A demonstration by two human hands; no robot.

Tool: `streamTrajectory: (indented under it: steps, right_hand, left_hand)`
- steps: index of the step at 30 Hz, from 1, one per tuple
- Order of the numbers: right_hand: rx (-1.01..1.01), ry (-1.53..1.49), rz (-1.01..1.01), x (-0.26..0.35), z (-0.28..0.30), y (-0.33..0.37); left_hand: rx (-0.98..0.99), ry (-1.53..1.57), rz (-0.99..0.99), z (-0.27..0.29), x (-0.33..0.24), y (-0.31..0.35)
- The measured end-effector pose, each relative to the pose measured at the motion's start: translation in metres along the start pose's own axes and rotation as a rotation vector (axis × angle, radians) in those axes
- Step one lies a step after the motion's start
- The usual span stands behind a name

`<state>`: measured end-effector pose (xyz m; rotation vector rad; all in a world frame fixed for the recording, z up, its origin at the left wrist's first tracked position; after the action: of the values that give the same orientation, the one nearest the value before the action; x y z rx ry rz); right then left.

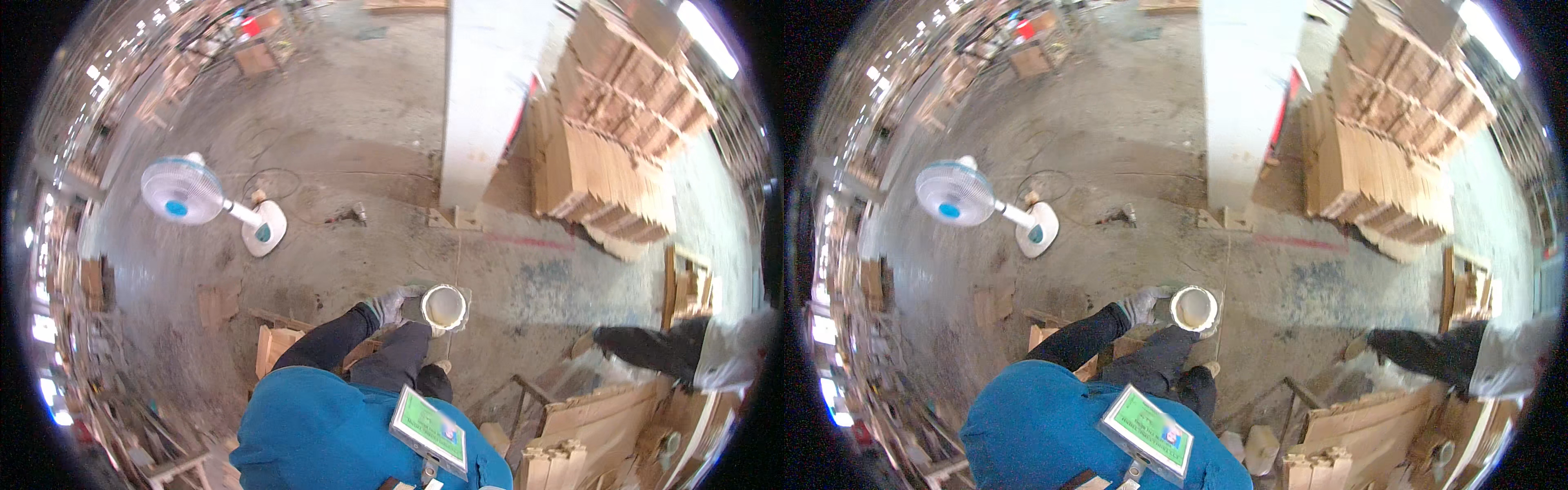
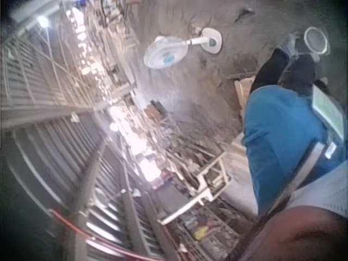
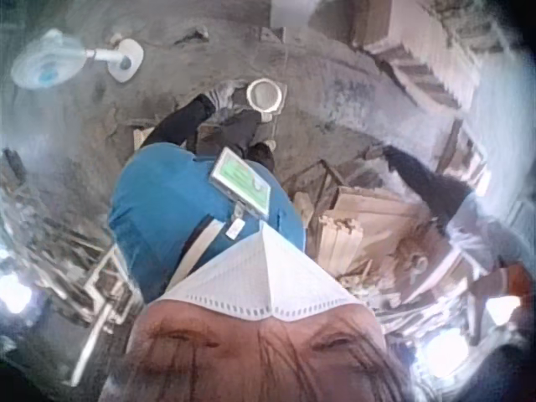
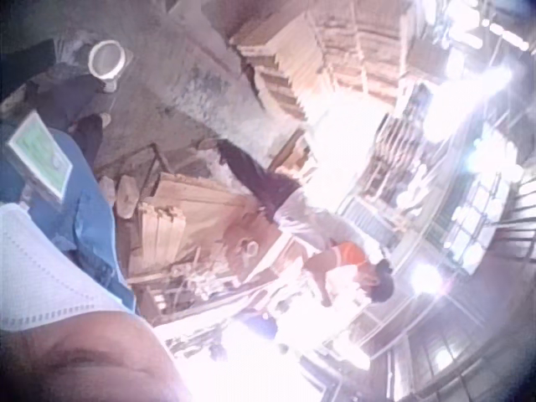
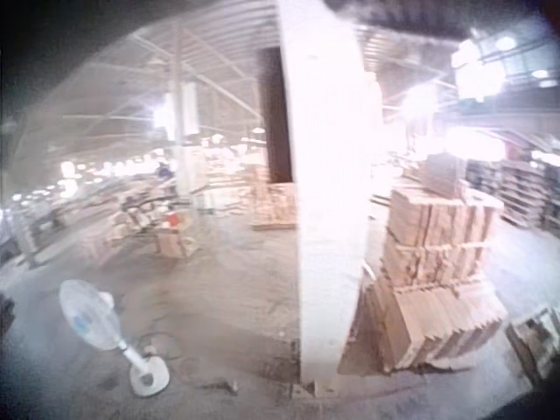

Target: The person applies a finish to a wooden piece using a brush, then pours a liquid from a large container into a smaller container and mixes it with a drill. The person works in a workshop with other people visible in the background.

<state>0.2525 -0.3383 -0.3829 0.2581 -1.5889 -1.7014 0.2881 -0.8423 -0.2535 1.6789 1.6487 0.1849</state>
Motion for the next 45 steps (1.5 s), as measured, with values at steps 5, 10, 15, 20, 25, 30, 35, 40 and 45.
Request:
streamTrajectory:
  steps: [5, 10, 15, 20, 25, 30, 35, 40, 45]
  right_hand:
    - [0.035, 0.113, 0.079, 0.041, 0.032, -0.003]
    - [0.334, -0.001, 0.253, 0.056, 0.074, -0.019]
    - [-0.101, 0.587, 0.383, 0.212, -0.011, 0.032]
    - [0.020, 0.985, 0.649, 0.258, -0.077, -0.061]
    - [0.124, 0.476, 0.286, 0.425, -0.239, 0.020]
    - [0.209, 0.379, 0.296, 0.490, -0.313, -0.015]
    - [0.229, 0.812, 0.361, 0.560, -0.374, -0.015]
    - [0.257, 1.173, 0.762, 0.554, -0.337, -0.211]
    - [0.103, 0.784, 0.331, 0.740, -0.435, -0.182]
  left_hand:
    - [-0.003, 0.246, -0.330, 0.074, -0.029, 0.049]
    - [-0.011, 0.477, -0.541, 0.075, -0.082, 0.120]
    - [-0.047, 0.597, -0.651, 0.114, -0.143, 0.156]
    - [-0.140, 0.583, -0.727, 0.193, -0.210, 0.161]
    - [-0.265, 0.399, -0.833, 0.198, -0.309, 0.211]
    - [-0.242, 0.416, -0.835, 0.217, -0.388, 0.179]
    - [-0.253, 0.472, -0.843, 0.284, -0.431, 0.105]
    - [-0.183, 0.417, -0.795, 0.273, -0.531, 0.035]
    - [-0.634, 0.307, -0.681, 0.238, -0.648, 0.011]
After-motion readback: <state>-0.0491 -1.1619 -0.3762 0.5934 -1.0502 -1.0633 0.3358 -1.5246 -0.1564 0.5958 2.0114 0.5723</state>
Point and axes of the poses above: each hand's wrist, its own y-axis away from the middle knuckle, its own z-axis out of the back of the hand, x = y × z, the point moved 7 cm from there along -y, towards the middle knuckle, and after that the axes turned 5 degrees about -z, right-handed, at the moved point
